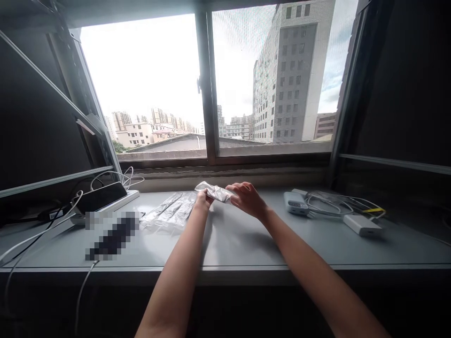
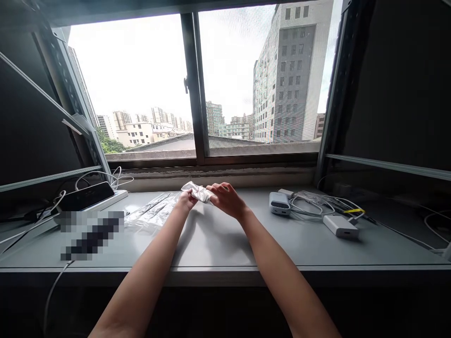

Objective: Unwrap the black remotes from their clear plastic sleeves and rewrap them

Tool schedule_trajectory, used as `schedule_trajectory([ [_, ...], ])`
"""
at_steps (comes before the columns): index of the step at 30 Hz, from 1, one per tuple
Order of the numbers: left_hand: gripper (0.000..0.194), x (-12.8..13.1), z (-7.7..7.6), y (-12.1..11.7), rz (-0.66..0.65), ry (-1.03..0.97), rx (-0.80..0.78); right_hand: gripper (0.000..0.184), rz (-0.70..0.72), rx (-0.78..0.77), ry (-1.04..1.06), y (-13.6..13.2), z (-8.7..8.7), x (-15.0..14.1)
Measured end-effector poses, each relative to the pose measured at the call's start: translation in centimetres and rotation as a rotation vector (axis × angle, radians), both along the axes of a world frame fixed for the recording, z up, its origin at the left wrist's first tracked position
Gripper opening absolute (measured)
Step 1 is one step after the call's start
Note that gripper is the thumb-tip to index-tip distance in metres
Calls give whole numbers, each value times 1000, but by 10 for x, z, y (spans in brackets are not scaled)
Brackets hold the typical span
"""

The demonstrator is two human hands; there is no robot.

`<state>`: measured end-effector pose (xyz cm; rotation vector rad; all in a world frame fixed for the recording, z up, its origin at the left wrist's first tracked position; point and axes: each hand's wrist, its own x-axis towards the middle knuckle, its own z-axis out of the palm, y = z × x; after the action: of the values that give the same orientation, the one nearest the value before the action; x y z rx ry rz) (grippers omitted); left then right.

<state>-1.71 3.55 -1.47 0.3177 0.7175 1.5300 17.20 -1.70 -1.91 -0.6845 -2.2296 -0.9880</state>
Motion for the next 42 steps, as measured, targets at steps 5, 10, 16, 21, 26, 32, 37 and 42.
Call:
schedule_trajectory([
  [5,38,-6,1,1,87,-30,-29,24,18,-17,-11,0,1,1],
  [10,39,-9,1,2,117,-57,-4,28,20,-53,-32,-1,0,1],
  [16,38,-13,-1,4,131,-71,35,29,30,-36,-5,-1,1,2],
  [21,46,1,1,4,121,-53,113,27,-52,-12,77,1,2,5],
  [26,43,23,1,-6,-50,69,61,29,-119,-62,144,1,2,8],
  [32,23,24,3,-8,-107,116,12,28,-85,-89,152,3,-1,7],
  [37,34,14,1,1,-33,30,0,33,-72,-74,10,-4,3,1],
  [42,41,6,-3,7,53,-46,-19,32,-22,-153,-39,-9,5,-3],
])
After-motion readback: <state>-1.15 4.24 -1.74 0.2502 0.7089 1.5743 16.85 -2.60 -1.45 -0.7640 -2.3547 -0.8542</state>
